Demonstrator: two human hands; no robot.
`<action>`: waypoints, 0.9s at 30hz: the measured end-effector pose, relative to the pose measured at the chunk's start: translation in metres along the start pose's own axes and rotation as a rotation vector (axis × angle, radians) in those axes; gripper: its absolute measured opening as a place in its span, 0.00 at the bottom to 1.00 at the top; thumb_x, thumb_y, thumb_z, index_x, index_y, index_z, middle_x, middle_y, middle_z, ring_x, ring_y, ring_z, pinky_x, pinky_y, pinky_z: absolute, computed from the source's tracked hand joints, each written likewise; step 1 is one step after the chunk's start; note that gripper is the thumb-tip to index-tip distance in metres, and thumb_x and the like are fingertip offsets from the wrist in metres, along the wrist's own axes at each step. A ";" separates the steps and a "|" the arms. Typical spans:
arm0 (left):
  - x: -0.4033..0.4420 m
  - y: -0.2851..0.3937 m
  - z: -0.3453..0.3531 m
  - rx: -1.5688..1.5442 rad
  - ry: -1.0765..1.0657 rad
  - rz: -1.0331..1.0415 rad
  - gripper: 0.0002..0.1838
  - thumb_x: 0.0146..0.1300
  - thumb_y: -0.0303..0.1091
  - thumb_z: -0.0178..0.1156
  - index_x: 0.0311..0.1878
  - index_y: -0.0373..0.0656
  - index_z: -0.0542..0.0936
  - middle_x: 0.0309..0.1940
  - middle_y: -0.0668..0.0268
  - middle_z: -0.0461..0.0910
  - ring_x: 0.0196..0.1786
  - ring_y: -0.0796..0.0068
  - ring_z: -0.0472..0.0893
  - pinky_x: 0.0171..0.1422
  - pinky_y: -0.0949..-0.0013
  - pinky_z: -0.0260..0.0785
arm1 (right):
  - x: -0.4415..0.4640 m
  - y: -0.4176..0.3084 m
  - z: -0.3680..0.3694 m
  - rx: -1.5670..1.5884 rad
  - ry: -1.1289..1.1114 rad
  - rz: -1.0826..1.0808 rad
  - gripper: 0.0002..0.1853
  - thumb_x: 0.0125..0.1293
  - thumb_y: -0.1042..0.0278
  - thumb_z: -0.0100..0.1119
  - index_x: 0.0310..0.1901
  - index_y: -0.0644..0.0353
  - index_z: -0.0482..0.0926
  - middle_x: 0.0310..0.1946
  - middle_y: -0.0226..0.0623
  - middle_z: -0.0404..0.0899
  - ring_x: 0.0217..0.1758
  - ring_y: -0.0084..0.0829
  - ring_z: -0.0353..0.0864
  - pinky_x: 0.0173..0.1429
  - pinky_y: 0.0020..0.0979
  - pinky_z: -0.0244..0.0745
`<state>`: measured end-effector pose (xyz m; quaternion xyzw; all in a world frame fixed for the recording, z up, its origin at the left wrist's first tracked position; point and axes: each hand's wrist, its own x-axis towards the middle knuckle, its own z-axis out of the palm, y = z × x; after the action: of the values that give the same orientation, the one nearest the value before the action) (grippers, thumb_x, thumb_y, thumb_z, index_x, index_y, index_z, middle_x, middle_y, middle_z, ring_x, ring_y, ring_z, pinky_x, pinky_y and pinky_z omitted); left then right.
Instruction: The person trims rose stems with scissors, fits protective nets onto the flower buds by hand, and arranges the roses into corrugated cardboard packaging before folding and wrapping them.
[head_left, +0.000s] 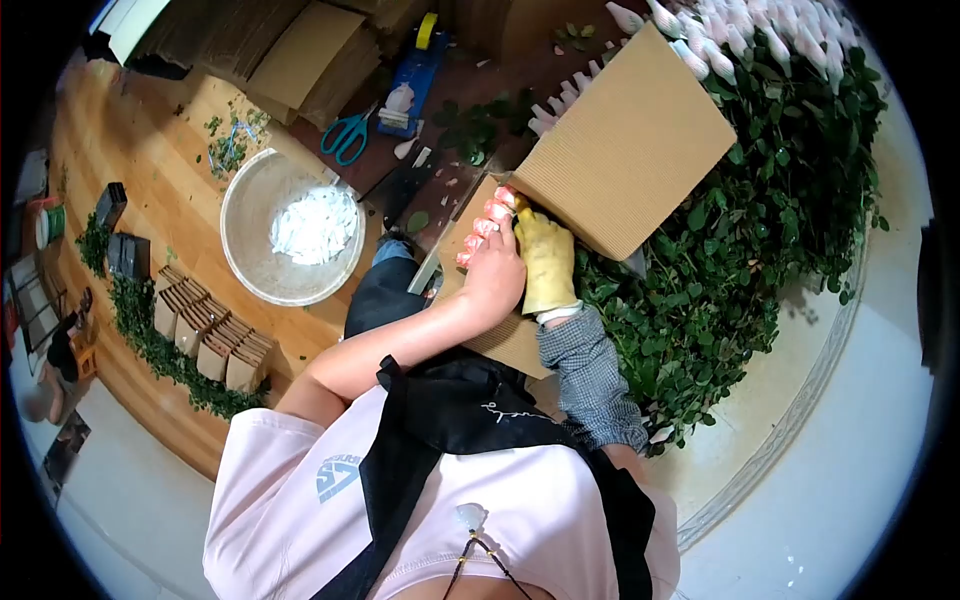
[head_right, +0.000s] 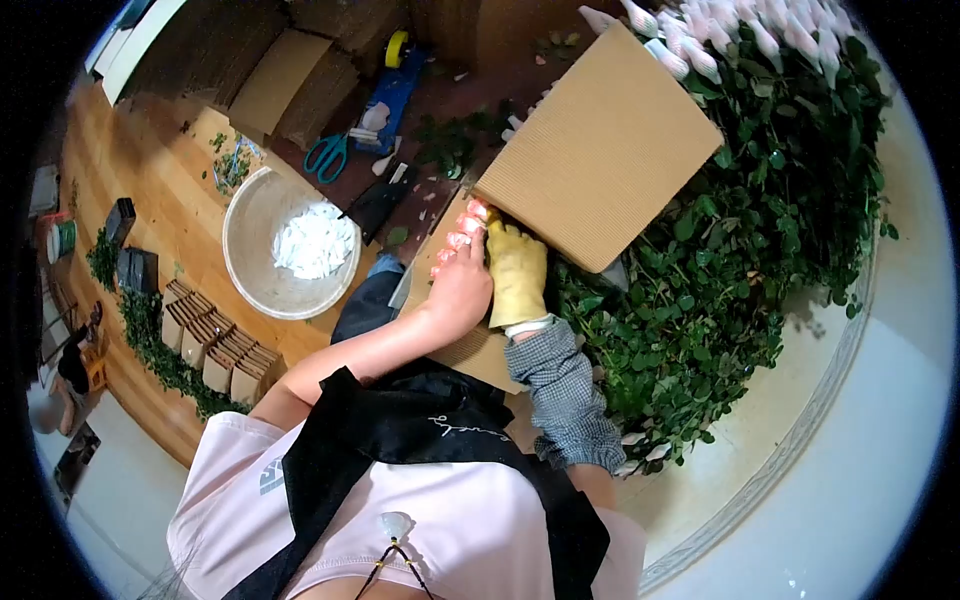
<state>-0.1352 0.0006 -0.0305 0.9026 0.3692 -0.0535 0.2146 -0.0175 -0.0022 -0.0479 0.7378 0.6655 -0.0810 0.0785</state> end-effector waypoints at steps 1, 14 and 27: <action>0.001 -0.002 0.000 0.009 0.008 0.010 0.16 0.57 0.29 0.56 0.41 0.25 0.84 0.70 0.33 0.62 0.54 0.51 0.77 0.46 0.61 0.80 | 0.003 -0.003 -0.004 -0.052 -0.077 0.022 0.08 0.68 0.64 0.52 0.43 0.54 0.79 0.34 0.35 0.85 0.37 0.37 0.87 0.38 0.39 0.81; -0.001 -0.009 0.006 -0.055 0.066 0.098 0.14 0.62 0.32 0.56 0.38 0.29 0.83 0.68 0.33 0.65 0.52 0.48 0.77 0.50 0.55 0.78 | -0.031 0.068 -0.093 0.965 0.782 0.524 0.30 0.72 0.69 0.59 0.73 0.61 0.63 0.71 0.50 0.66 0.74 0.42 0.65 0.76 0.40 0.60; -0.012 -0.029 0.020 0.030 0.303 0.239 0.15 0.68 0.34 0.53 0.44 0.31 0.83 0.51 0.41 0.78 0.50 0.53 0.79 0.49 0.56 0.78 | -0.045 0.094 -0.086 1.284 -0.315 -0.268 0.26 0.78 0.61 0.47 0.72 0.64 0.63 0.68 0.44 0.72 0.69 0.36 0.71 0.73 0.32 0.64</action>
<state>-0.1629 0.0030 -0.0558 0.9408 0.2868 0.1033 0.1481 0.0731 -0.0359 0.0469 0.5287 0.5515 -0.5761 -0.2905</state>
